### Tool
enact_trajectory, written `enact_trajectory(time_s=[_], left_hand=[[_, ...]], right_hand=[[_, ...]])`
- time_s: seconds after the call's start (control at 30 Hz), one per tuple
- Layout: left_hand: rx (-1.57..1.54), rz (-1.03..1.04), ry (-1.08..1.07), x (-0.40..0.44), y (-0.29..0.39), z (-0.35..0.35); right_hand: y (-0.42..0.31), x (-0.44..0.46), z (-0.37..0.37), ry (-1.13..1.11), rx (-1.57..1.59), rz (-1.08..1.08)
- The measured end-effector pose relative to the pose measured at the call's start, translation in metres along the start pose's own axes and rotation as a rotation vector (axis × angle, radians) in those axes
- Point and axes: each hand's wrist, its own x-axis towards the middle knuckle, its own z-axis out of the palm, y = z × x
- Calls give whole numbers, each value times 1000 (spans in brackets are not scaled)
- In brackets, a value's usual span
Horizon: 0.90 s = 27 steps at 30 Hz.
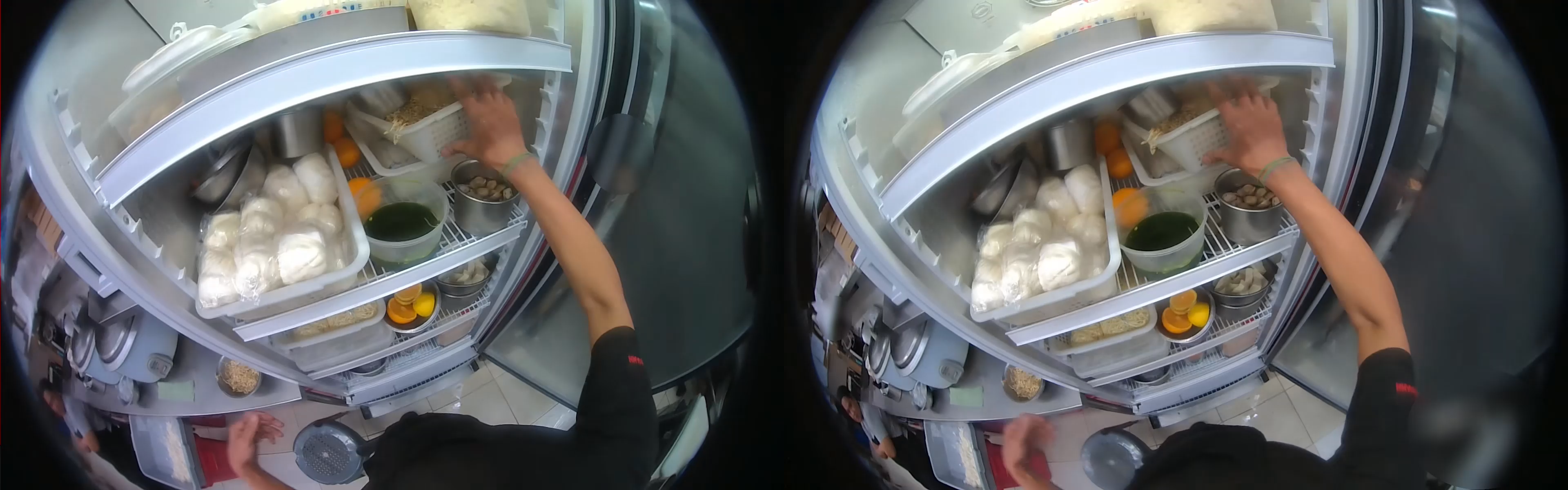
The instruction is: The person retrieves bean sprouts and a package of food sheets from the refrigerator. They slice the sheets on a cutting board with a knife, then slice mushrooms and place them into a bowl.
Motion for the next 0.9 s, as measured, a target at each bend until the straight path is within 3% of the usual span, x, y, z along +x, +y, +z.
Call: enact_trajectory(time_s=[0.07,0.13,0.2,0.27,0.3,0.4,0.47,0.6,0.7,0.77,0.9], left_hand=[[9,253,-37,-7,77,24],[316,482,-177,-4,177,67],[650,829,-104,14,244,124],[784,775,-131,57,288,170],[742,966,-116,86,301,196],[1067,1292,277,183,315,264],[1231,1056,84,204,334,294],[1223,1019,188,235,339,329],[1111,1184,120,250,346,327],[1236,1291,30,253,354,322],[1082,1327,117,278,357,324]], right_hand=[[0,7,2,-6,37,-74],[-1,20,6,63,66,18],[1,25,13,153,132,9],[5,27,18,243,186,9],[6,29,20,257,219,31],[1,37,12,192,275,140],[-10,38,4,92,194,256],[-2,30,19,303,-15,195],[2,26,7,121,-3,307],[8,12,-15,-367,435,422],[25,4,49,-543,436,324]])
